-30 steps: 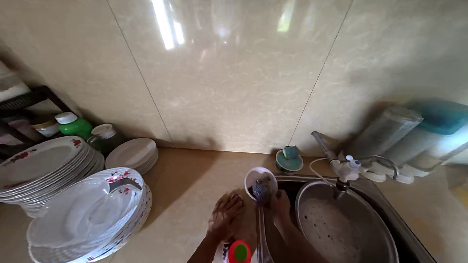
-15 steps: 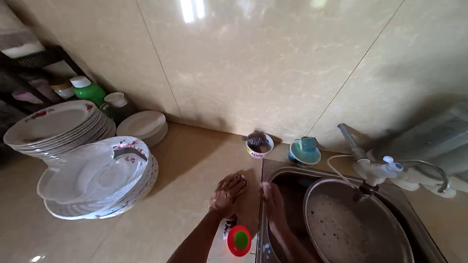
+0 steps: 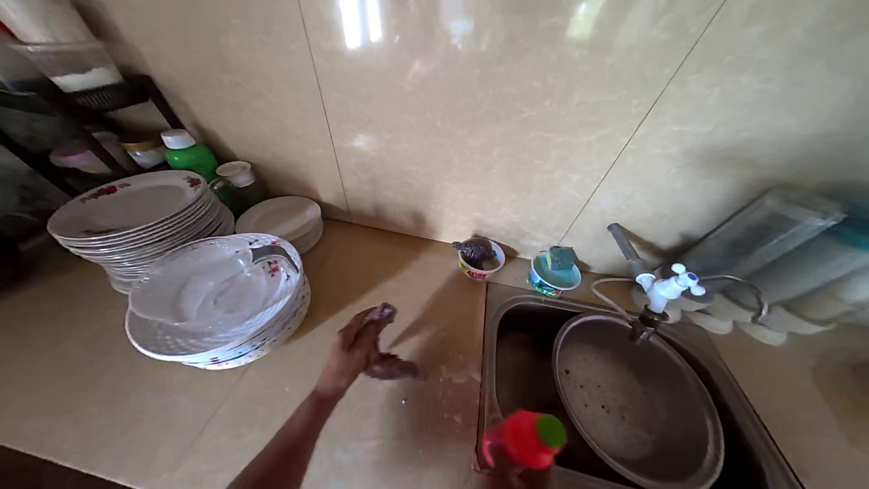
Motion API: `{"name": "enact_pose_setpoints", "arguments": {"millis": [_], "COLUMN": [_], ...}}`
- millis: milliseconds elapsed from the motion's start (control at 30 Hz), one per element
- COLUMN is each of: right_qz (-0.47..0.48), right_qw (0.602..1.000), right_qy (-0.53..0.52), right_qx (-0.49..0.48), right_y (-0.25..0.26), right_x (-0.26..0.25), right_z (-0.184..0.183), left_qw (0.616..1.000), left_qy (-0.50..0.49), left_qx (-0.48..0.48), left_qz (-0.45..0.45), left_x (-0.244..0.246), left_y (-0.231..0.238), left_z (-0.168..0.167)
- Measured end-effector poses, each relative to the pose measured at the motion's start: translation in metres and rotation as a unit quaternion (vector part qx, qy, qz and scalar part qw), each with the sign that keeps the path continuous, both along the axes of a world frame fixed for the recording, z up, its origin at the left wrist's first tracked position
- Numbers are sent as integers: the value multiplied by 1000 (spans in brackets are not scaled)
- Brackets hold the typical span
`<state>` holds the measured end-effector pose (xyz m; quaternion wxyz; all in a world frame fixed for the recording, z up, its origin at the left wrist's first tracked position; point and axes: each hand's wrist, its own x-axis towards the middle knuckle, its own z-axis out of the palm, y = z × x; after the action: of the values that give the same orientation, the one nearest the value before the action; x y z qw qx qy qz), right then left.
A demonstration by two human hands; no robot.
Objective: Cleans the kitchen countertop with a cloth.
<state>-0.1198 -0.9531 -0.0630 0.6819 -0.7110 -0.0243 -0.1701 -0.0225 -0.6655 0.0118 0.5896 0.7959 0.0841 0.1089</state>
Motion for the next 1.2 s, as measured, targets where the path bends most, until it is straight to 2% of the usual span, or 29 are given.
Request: {"name": "enact_pose_setpoints", "arguments": {"millis": [67,133,200,267,333,467,500,567,600,667,733,800,833,867,967,1000,1067,1133,1200], "right_qz": [-69,-134,-198,-220,-214,-212,-213,-212,-208,-209,-213,-208,-203,-193,-146,-129,-88,-54,-44], "right_qw": [996,988,978,974,975,975,974,973,973,970,969,971,973,975,983,986,993,998,998], "right_qy": [-4,5,24,36,45,61,70,83,88,95,91,87,84,83,92,90,75,22,-42], "right_qx": [-48,-77,-63,-37,-29,-38,-41,-47,-56,-80,-89,-74,-68,-67,-61,-50,-13,21,8], "right_y": [-34,-61,-71,-80,-84,-83,-84,-85,-86,-87,-89,-91,-93,-94,-91,-87,-76,-62,-43], "right_x": [-6,-2,4,9,12,13,13,14,14,12,14,15,15,14,17,24,49,95,151], "right_z": [-9,-17,-14,-14,-15,-14,-14,-13,-12,-13,-17,-24,-25,-25,-14,-8,4,13,30], "left_qw": [990,953,919,904,898,887,885,871,876,917,958,959,954,953,943,935,929,922,907], "left_qy": [95,164,112,95,114,67,33,26,23,0,-94,-206,-218,-190,53,74,13,-38,-41], "left_qx": [102,249,378,417,410,379,379,368,340,237,162,166,195,231,325,346,370,374,381], "left_qz": [-6,-50,-22,-28,-112,-255,-270,-325,-340,-320,-217,-105,-67,-40,-40,-37,-33,-94,-175], "left_x": [-22,-36,-46,-44,-31,8,12,18,19,16,17,33,43,51,72,79,89,86,73], "left_y": [27,40,26,-16,-67,-165,-185,-209,-211,-199,-169,-121,-93,-66,-12,-13,-43,-97,-147], "left_z": [-5,-27,-62,-70,-61,-62,-67,-64,-61,-58,-57,-56,-52,-47,-48,-56,-74,-81,-77]}}
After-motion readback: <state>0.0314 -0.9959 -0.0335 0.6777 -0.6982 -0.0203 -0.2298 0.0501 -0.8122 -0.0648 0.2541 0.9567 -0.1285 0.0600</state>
